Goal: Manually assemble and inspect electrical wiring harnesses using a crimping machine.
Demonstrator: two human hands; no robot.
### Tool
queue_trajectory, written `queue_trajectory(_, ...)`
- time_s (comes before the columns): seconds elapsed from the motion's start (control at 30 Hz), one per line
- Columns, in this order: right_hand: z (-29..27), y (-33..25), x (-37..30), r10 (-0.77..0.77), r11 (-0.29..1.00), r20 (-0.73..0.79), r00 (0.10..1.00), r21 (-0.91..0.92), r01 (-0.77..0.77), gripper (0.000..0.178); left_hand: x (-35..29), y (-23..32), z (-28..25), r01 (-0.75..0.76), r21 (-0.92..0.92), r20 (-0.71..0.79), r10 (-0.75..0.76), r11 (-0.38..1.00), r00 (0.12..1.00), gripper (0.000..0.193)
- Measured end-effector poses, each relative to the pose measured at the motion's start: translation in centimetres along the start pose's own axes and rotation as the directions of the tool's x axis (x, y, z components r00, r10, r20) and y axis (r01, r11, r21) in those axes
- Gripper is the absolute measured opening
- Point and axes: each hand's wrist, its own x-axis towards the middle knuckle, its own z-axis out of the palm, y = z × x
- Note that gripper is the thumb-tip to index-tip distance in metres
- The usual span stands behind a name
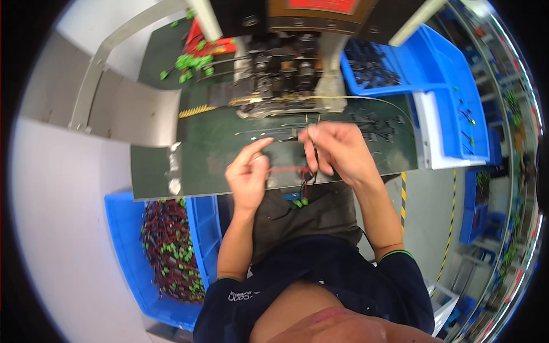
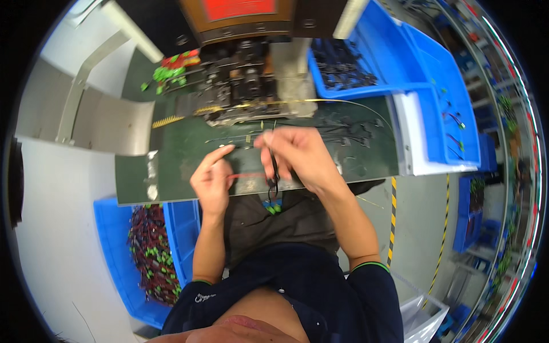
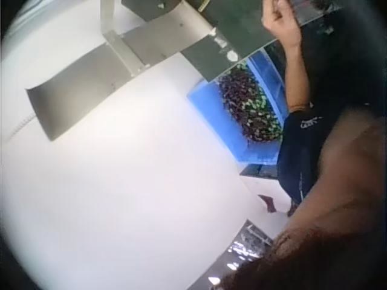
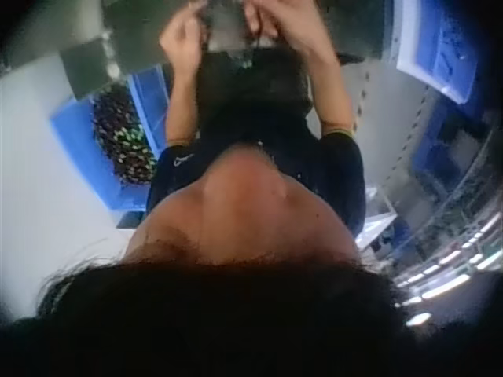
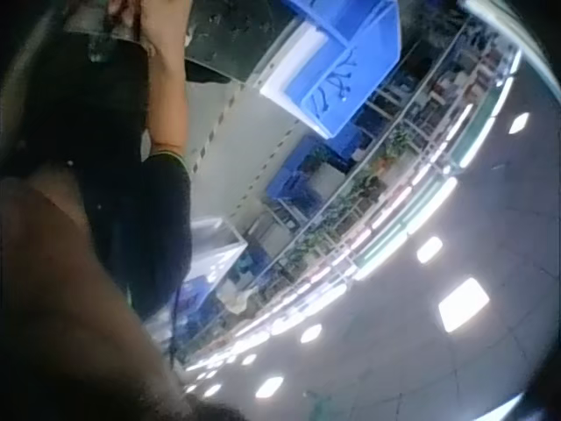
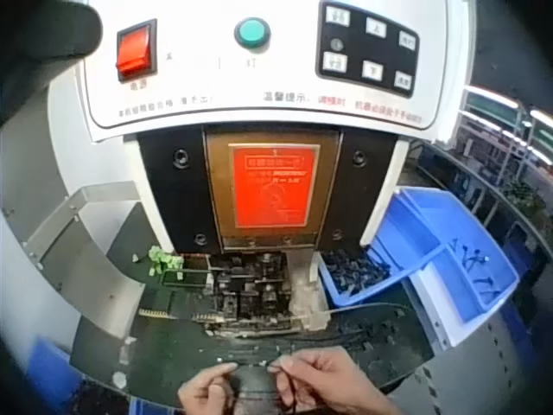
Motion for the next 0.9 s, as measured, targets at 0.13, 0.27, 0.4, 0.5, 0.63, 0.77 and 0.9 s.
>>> queue_trajectory(0.13,-4.7,-5.8,-8.9,0.035,0.932,0.007,0.999,-0.361,-0.03,0.024,-0.5,-0.7,-1.4,-0.133,-0.09,0.002,0.134,0.987,0.991,0.039)
queue_trajectory(0.27,-11.9,-16.2,-17.8,-0.356,0.654,-0.156,0.921,-0.746,0.127,0.026,-0.1,-0.1,-0.1,-0.101,0.025,0.008,0.101,0.995,0.995,0.037)
queue_trajectory(0.4,-15.2,-24.1,-18.3,-0.46,0.291,-0.264,0.848,-0.947,-0.137,0.027,-0.3,0.1,-0.1,-0.066,0.059,-0.006,0.067,0.996,0.998,0.03)
queue_trajectory(0.5,-19.7,-25.1,-16.0,-0.479,0.16,-0.238,0.845,-0.97,-0.182,0.025,-0.4,-0.5,-0.1,-0.07,0.055,-0.034,0.072,0.996,0.997,0.03)
queue_trajectory(0.63,-26.0,-20.8,-11.8,-0.445,0.038,-0.216,0.869,-0.974,-0.223,0.028,-0.4,-0.5,0.7,-0.073,0.07,-0.023,0.075,0.995,0.997,0.029)
queue_trajectory(0.77,-25.3,-15.7,-7.8,-0.671,-0.143,0.071,0.738,-0.989,-0.035,0.026,-0.5,-0.5,0.3,-0.06,0.141,-0.037,0.065,0.988,0.997,0.026)
queue_trajectory(0.9,-17.7,-8.0,-4.5,-0.792,-0.196,0.328,0.515,-0.935,0.294,0.009,-2.0,0.9,-0.4,0.015,0.346,-0.156,0.042,0.938,0.987,0.018)
